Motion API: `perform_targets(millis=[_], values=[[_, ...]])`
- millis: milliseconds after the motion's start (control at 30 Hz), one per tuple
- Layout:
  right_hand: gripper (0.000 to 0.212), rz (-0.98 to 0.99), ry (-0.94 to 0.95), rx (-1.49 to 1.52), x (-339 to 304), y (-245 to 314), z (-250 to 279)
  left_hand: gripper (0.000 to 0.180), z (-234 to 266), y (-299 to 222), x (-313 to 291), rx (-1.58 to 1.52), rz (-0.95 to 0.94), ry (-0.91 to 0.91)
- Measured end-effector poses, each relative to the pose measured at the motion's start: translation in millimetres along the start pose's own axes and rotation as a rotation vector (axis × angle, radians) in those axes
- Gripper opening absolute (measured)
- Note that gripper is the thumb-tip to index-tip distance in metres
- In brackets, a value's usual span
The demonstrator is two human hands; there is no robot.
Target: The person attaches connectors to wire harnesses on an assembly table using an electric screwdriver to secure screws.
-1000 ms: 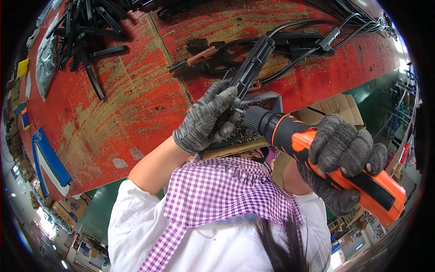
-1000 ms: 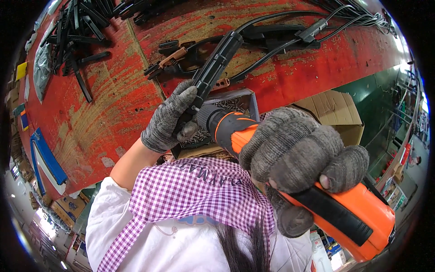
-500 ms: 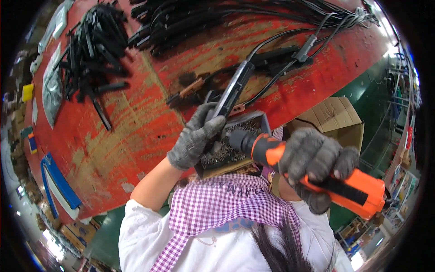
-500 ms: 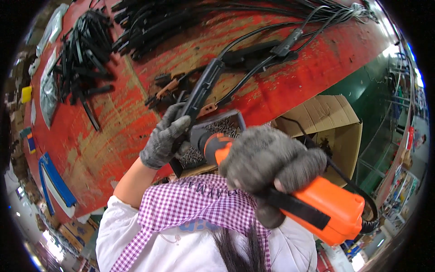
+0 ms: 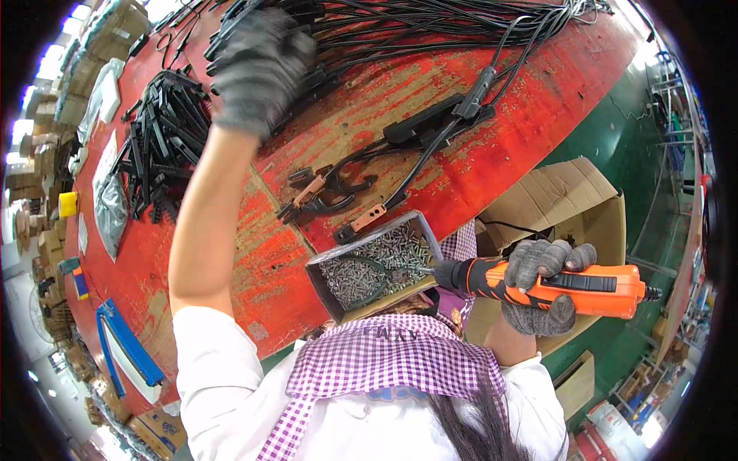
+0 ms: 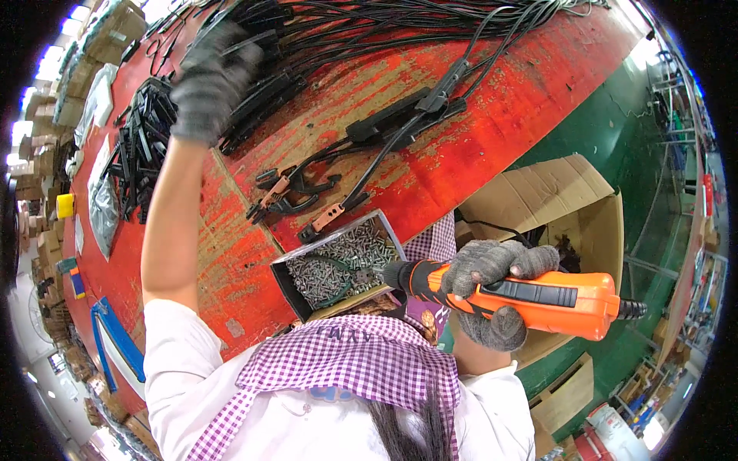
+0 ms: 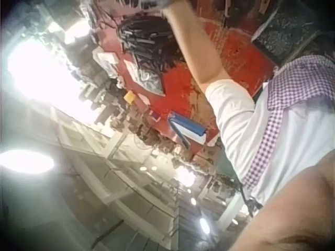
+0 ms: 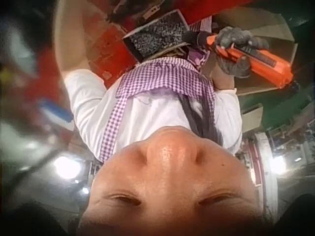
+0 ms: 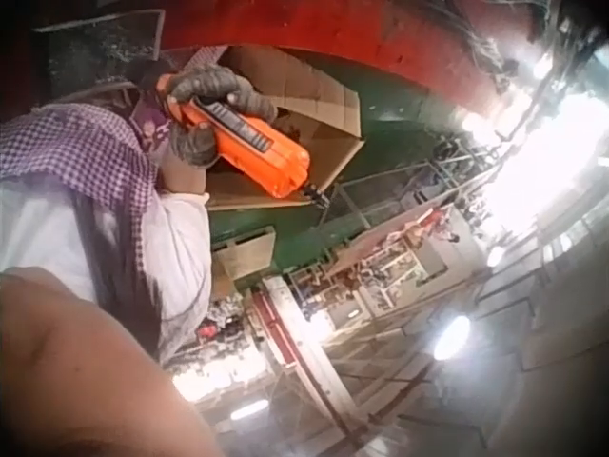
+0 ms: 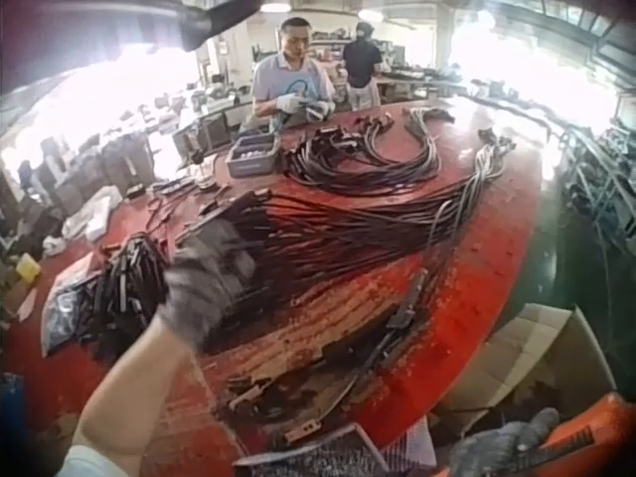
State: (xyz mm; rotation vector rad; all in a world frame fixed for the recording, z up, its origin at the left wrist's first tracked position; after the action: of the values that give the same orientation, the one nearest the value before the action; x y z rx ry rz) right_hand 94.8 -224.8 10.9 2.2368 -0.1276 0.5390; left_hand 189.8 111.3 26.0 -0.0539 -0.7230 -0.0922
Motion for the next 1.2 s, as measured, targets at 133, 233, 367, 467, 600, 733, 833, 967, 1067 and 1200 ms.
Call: perform_targets(millis=[133, 233, 367, 467, 600, 733, 833, 967, 1067, 1200], values=[[0.035, -0.076, -0.052, 0.011, -1, -6, 14, 0.057, -22, -103, -118, -0.238, -0.166, 1.247], [0.036, -0.117, -0.028, 0.030, -2, -14, 10, 0.031, -26, -107, -159, -0.533, 0.158, 1.106], [0.040, -0.287, 0.028, -0.021, -8, -21, 7, 0.019, -10, -64, -139, -0.888, 0.713, 0.741], [0.046, -0.586, 0.056, -0.146, -13, -32, 11, 0.032, 33, -79, -92, -1.300, 1.010, 1.059], [0.036, -0.545, 0.330, -0.331, -3, -40, 6, 0.029, 26, -134, -120, -1.520, 1.130, 1.126], [0.047, -0.756, 0.058, -0.149, -6, -40, 11, 0.030, 18, -164, -110, -1.868, 1.425, 0.991], [0.051, -0.808, 0.024, 0.039, -1, -33, 23, 0.032, 14, -170, -86, -1.796, 1.151, 1.007], [0.046, -0.779, 0.163, 0.371, 7, -22, 9, 0.050, -5, -175, -112, -1.790, 0.819, 1.317], [0.042, -0.736, 0.200, 0.261, 5, -23, 11, 0.025, -18, -168, -83, -1.836, 0.843, 1.590], [0.037, -0.707, 0.196, 0.103, -5, -31, 17, 0.047, -128, -140, -36, -0.895, 0.574, 0.990]])
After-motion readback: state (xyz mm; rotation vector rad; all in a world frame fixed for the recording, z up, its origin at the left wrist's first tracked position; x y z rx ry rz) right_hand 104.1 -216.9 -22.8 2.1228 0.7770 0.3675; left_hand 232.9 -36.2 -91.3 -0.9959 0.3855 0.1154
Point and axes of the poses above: each hand's wrist, its own x-axis towards the middle knuckle, its own z-axis out of the back of the hand, y = z × x, the point moved 4 cm from there along x, towards the middle knuckle, and after that the axes turned 2 degrees about y, right-handed, at the moved point
